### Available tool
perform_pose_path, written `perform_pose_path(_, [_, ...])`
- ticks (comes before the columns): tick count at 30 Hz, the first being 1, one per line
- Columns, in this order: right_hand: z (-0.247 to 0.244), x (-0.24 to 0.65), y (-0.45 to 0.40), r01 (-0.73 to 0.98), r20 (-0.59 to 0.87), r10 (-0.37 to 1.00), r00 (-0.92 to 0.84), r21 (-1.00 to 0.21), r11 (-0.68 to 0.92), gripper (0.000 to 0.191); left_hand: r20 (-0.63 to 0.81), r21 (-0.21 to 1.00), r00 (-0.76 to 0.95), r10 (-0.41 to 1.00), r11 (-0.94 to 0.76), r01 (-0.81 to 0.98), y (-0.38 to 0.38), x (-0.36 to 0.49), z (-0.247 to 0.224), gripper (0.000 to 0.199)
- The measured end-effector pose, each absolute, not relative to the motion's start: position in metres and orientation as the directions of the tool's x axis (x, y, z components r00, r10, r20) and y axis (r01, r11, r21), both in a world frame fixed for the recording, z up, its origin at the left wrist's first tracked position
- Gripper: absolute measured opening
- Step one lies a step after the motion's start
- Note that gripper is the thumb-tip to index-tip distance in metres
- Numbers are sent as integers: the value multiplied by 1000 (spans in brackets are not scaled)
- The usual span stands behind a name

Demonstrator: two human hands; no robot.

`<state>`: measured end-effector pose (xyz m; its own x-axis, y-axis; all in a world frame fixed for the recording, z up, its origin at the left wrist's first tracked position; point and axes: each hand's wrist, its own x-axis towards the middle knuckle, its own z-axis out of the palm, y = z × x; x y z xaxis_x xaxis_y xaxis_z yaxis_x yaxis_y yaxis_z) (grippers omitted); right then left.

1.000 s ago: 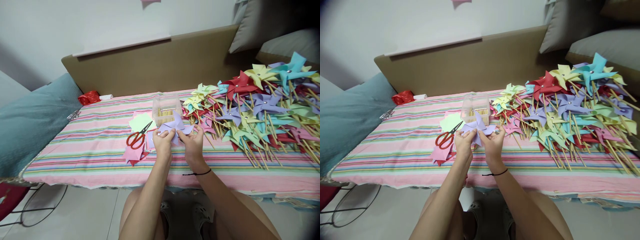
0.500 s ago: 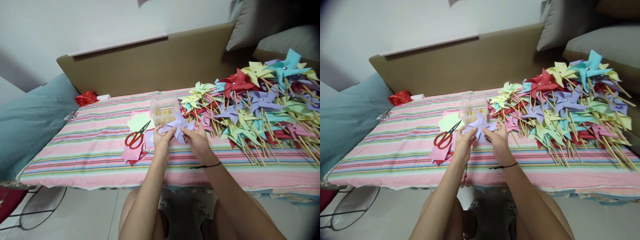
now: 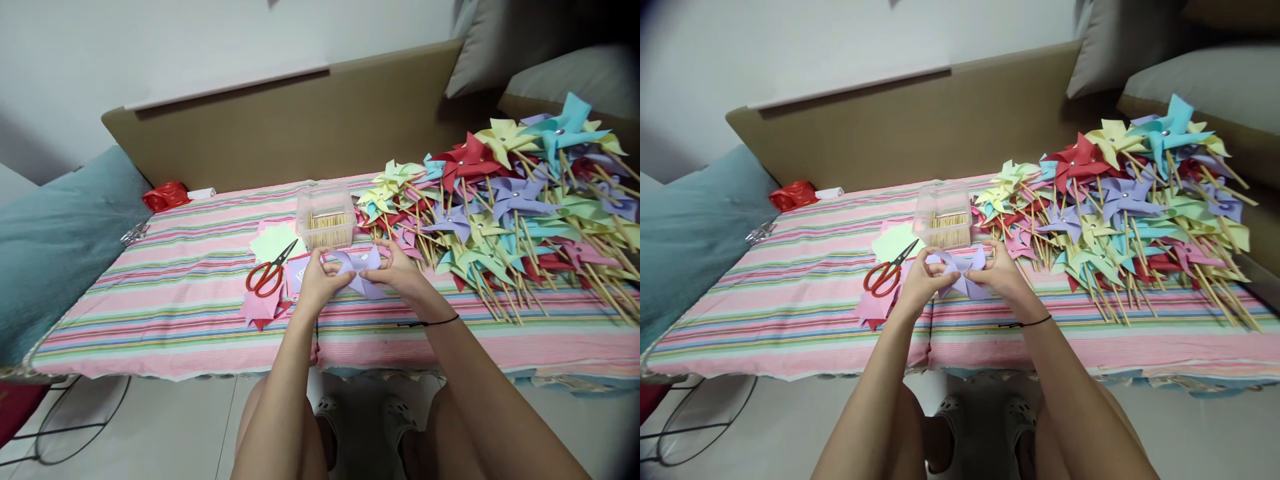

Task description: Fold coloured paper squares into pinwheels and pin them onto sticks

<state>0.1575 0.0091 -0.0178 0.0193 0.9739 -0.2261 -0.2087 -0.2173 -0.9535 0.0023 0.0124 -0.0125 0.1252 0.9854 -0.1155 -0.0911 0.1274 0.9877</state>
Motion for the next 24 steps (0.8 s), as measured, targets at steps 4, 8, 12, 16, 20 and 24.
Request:
perform_pose_path(4, [-16,158,8,-187,-229,973,15,-957,-222,89,-103,990,99,990,112,-86,13,3,-12,60])
perform_pose_path(8, [-19,159,10,-175,-222,975,-17,-959,-222,89,-111,991,84,990,116,-62,12,3,-13,60])
perform_pose_path(12, [-23,160,12,-171,-188,978,-93,-964,-202,92,-127,991,51,991,129,-44,15,1,-14,58])
perform_pose_path(16, [-31,169,22,-179,-58,998,-8,-982,-59,65,-133,990,-74,988,130,-50,20,-11,-12,60])
perform_pose_path(20, [-46,184,36,429,156,982,108,-898,95,25,-106,988,-246,963,74,-139,27,-31,-9,60])
perform_pose_path(24, [-58,188,42,742,178,984,-3,-659,121,12,-107,983,-360,927,44,-178,31,-44,-9,57])
